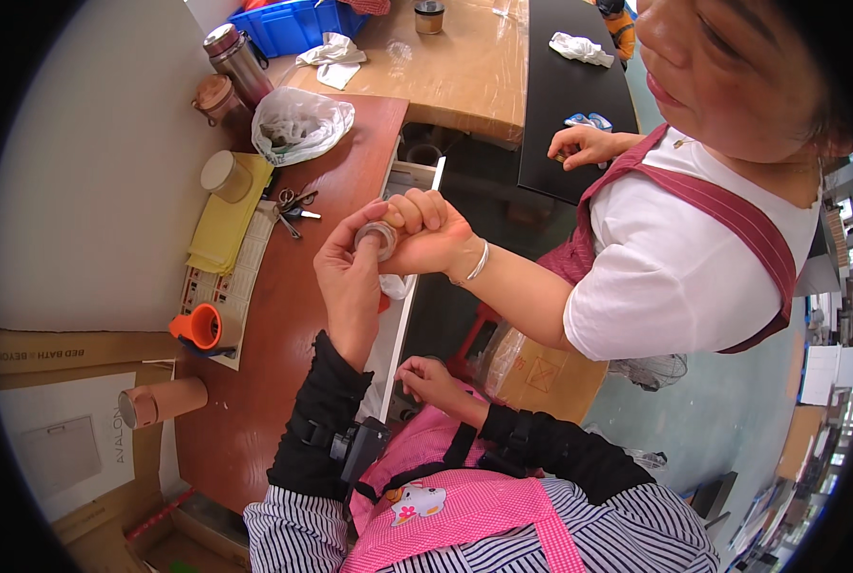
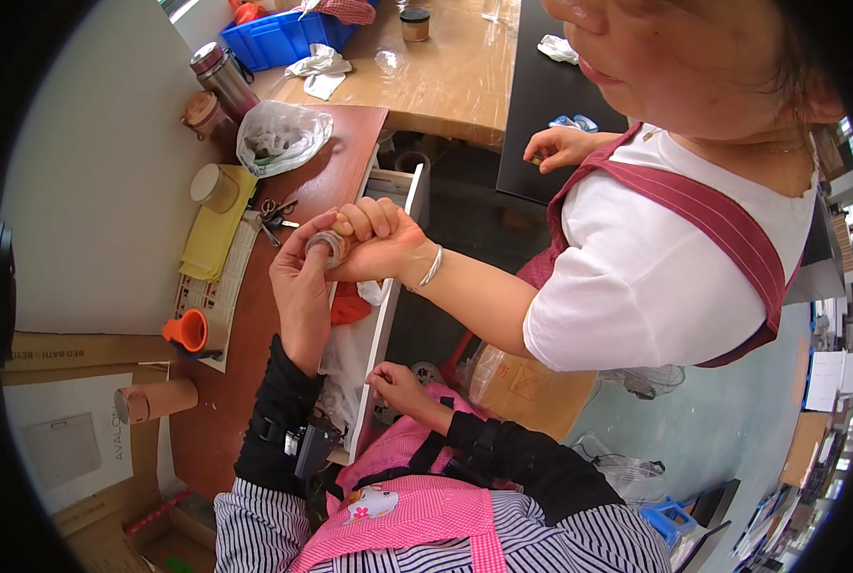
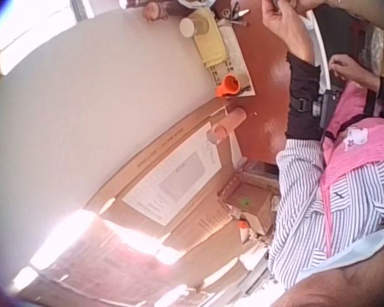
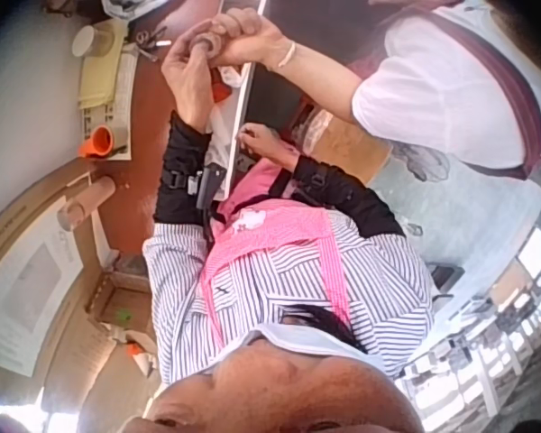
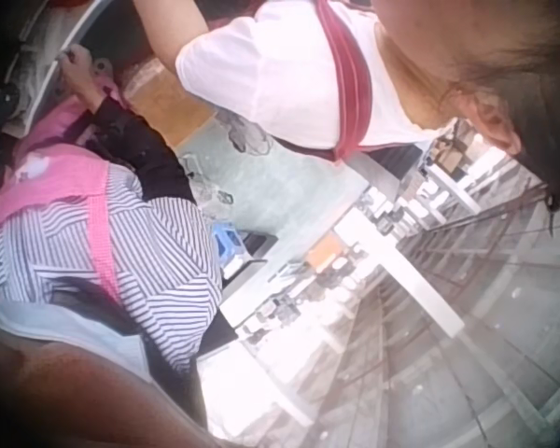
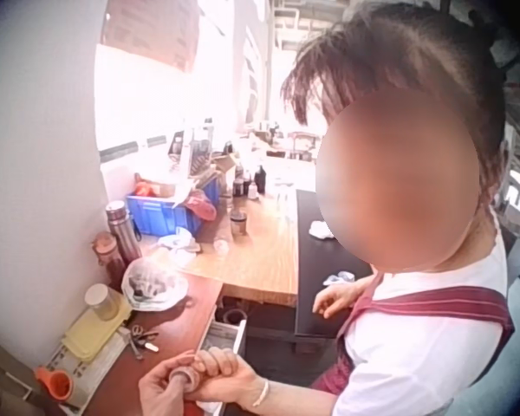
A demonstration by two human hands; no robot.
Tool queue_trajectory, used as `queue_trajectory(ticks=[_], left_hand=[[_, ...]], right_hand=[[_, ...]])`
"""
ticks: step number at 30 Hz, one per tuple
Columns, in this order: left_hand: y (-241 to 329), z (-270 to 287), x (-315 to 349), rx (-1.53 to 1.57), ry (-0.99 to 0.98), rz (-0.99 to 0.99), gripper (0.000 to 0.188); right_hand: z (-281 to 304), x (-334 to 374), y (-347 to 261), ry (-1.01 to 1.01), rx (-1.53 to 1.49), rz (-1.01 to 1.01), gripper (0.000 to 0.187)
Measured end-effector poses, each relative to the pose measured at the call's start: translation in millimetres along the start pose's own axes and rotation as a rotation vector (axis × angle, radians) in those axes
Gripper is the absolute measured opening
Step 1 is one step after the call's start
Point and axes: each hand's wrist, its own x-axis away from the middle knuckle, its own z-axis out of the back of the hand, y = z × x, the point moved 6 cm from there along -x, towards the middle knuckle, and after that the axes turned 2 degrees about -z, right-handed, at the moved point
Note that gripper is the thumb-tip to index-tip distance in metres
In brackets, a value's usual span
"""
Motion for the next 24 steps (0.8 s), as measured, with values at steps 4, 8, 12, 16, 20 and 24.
queue_trajectory(ticks=[4, 8, 12, 16, 20, 24], left_hand=[[0, -1, 1, 0.017, -0.006, -0.001, 0.024], [9, 1, 5, 0.002, -0.011, 0.007, 0.024], [11, -3, 9, 0.066, -0.066, 0.026, 0.028], [13, 2, 12, 0.102, -0.128, 0.061, 0.032], [21, 4, 18, 0.065, -0.161, -0.004, 0.035], [29, 17, 29, 0.02, -0.149, -0.004, 0.038]], right_hand=[[0, 0, 0, -0.001, 0.001, -0.001, 0.016], [-4, 0, -2, -0.021, -0.014, -0.001, 0.016], [2, -2, 2, 0.001, -0.006, 0.01, 0.016], [0, -3, 0, 0.008, 0.011, -0.01, 0.017], [4, -7, -14, 0.029, 0.007, 0.027, 0.017], [-3, -2, -57, -0.01, 0.018, 0.097, 0.016]])
